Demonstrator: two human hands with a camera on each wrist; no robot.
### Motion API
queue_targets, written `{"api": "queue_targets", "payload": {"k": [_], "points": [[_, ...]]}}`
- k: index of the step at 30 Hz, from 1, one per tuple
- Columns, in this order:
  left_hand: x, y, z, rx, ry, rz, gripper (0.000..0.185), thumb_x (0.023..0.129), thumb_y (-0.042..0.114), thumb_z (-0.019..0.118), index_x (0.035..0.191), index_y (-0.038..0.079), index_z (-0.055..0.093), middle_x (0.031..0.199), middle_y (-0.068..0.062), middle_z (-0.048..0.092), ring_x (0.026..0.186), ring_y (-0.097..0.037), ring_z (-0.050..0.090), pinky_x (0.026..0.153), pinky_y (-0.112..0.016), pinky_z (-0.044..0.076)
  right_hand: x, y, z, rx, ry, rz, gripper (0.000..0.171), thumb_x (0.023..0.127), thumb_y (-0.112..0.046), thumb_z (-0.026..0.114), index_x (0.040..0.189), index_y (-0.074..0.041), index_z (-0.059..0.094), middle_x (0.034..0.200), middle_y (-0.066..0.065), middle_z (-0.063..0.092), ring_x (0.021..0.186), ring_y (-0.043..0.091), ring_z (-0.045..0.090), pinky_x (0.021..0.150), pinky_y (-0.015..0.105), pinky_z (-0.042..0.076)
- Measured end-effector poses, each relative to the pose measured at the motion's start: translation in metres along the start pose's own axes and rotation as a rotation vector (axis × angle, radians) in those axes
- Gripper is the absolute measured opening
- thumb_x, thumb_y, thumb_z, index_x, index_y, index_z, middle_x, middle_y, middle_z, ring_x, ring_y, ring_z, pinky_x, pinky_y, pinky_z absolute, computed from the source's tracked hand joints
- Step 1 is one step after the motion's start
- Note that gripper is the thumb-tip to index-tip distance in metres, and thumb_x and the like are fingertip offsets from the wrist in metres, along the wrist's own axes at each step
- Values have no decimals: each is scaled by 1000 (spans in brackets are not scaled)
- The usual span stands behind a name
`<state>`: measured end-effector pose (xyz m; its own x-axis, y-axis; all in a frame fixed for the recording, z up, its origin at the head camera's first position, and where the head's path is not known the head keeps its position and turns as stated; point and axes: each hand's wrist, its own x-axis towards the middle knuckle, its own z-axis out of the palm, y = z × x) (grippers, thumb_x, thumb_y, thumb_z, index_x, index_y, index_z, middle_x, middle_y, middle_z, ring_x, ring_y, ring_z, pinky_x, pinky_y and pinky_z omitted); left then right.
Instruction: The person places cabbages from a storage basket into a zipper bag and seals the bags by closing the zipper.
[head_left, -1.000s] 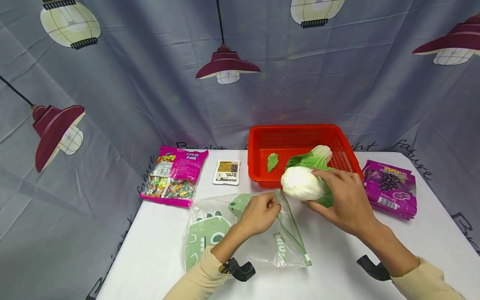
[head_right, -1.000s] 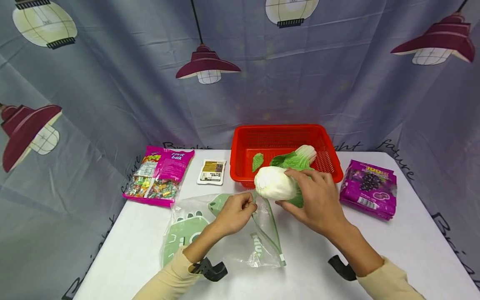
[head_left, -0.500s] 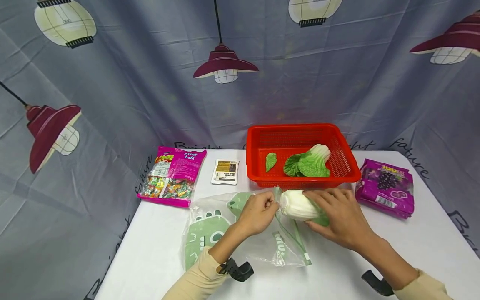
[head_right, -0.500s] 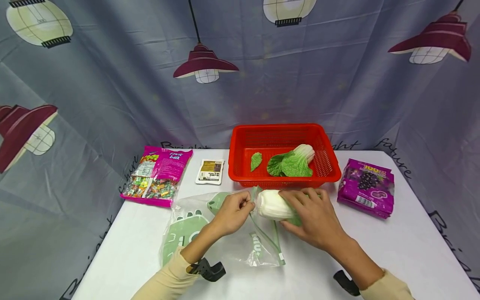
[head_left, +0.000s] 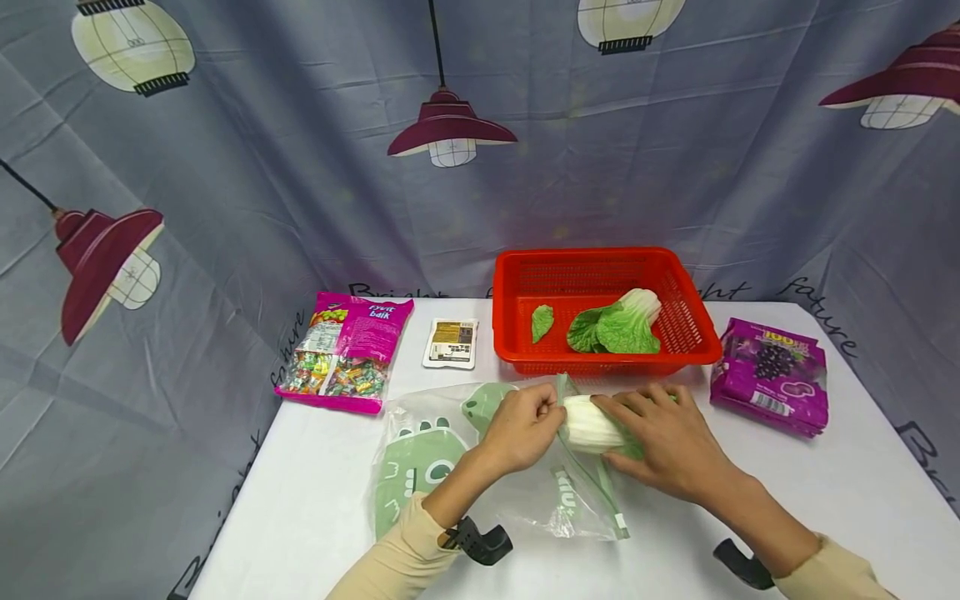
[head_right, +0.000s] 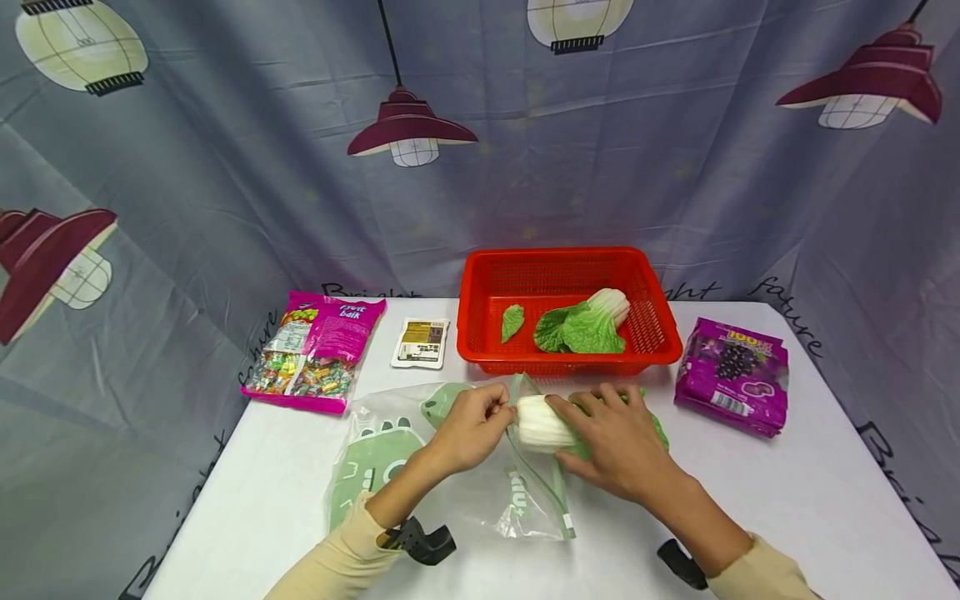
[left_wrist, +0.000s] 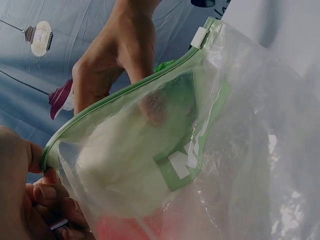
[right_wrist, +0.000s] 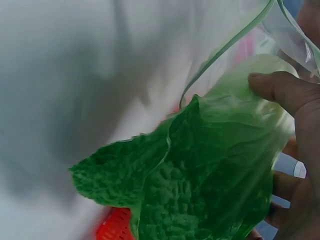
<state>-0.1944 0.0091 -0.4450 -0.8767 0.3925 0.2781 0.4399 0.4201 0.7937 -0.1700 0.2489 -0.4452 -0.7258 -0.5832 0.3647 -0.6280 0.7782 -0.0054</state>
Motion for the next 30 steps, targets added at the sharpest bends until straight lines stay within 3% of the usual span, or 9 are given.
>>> {"api": "queue_targets", "payload": {"k": [6,16,30], "points": [[-1,0,1,0,-5,-3,19,84,12,51,66,15,47,53,10,34,51,-3,34,49,-21,24,4,-7,3,-38,-83,3,73,70,-54,79,134,-22,61,105,3,66,95,28,55,85,55,37],[-2,2,9,2,-28,9,20,84,12,54,66,16,46,52,12,34,49,-1,34,48,-18,25,12,-20,6,-87,-143,-17,71,72,-55,77,132,-19,63,105,7,66,90,30,55,82,55,38],[-4,4,14,14,-41,9,21,84,13,54,66,16,45,52,12,33,47,0,32,46,-18,23,15,-31,14,-93,-169,-20,58,72,-47,77,119,-13,69,94,3,65,84,27,53,79,52,38]]}}
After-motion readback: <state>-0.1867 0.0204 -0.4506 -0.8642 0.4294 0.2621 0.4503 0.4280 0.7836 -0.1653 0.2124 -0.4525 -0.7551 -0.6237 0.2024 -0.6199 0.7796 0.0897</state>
